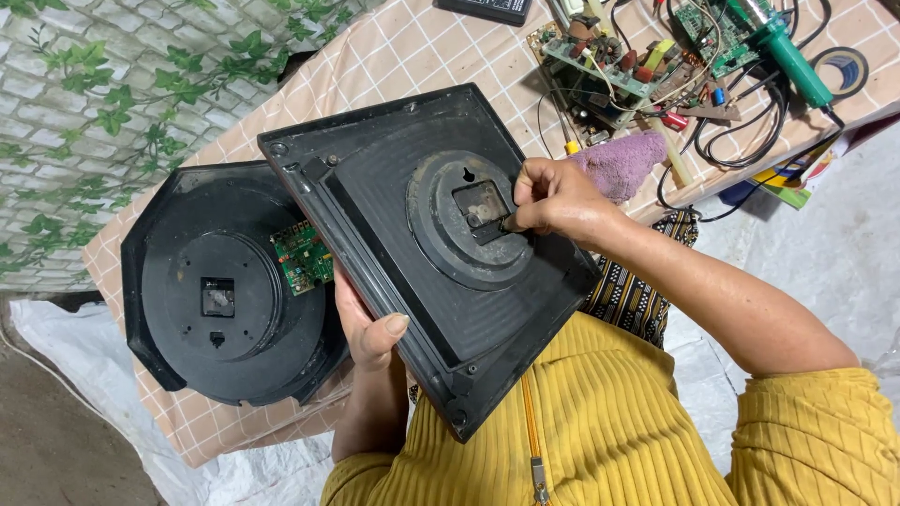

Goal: The person uses a screwdriver to pry and remove a small component from the center of a black plastic housing. They then wipe the area with a cloth and use their fingers to clean the recess before placing a small electronic part into the housing.

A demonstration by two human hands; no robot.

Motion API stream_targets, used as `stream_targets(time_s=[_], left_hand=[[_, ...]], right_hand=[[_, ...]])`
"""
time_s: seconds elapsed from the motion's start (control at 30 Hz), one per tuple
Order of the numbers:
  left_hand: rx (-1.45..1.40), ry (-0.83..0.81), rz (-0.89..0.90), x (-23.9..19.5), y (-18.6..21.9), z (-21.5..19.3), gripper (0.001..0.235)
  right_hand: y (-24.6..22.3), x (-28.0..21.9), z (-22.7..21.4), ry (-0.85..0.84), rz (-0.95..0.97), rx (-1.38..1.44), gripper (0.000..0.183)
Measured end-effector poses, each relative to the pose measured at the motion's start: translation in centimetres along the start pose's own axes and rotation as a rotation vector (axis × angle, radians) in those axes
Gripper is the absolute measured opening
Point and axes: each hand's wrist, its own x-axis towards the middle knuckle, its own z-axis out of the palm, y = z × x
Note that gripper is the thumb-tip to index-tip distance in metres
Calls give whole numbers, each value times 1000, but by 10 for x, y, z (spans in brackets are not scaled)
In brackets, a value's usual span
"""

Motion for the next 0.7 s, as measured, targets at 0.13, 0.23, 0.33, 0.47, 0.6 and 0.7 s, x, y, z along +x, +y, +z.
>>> stream_targets(time_s=[0.13, 0.23, 0.33, 0.47, 0.6, 0.7], left_hand=[[-22, 3, -7, 1, -7, -13, 110], [1, -13, -11, 3, -13, -27, 108], [102, -52, 0, 7, -18, -48, 105], [-26, -15, -75, 3, -22, -63, 91], [-104, 38, -73, -3, -31, -69, 91], [-76, 31, -74, 0, -19, -55, 89]], right_hand=[[15, 5, 2, 17, -1, 8, 28], [16, 4, 1, 15, -10, 14, 29], [16, -2, 0, -2, -57, 17, 30], [18, -23, -15, 0, -266, -164, 42], [30, -53, -24, -50, -702, -545, 74], [31, -80, -8, -104, -899, -703, 106]])
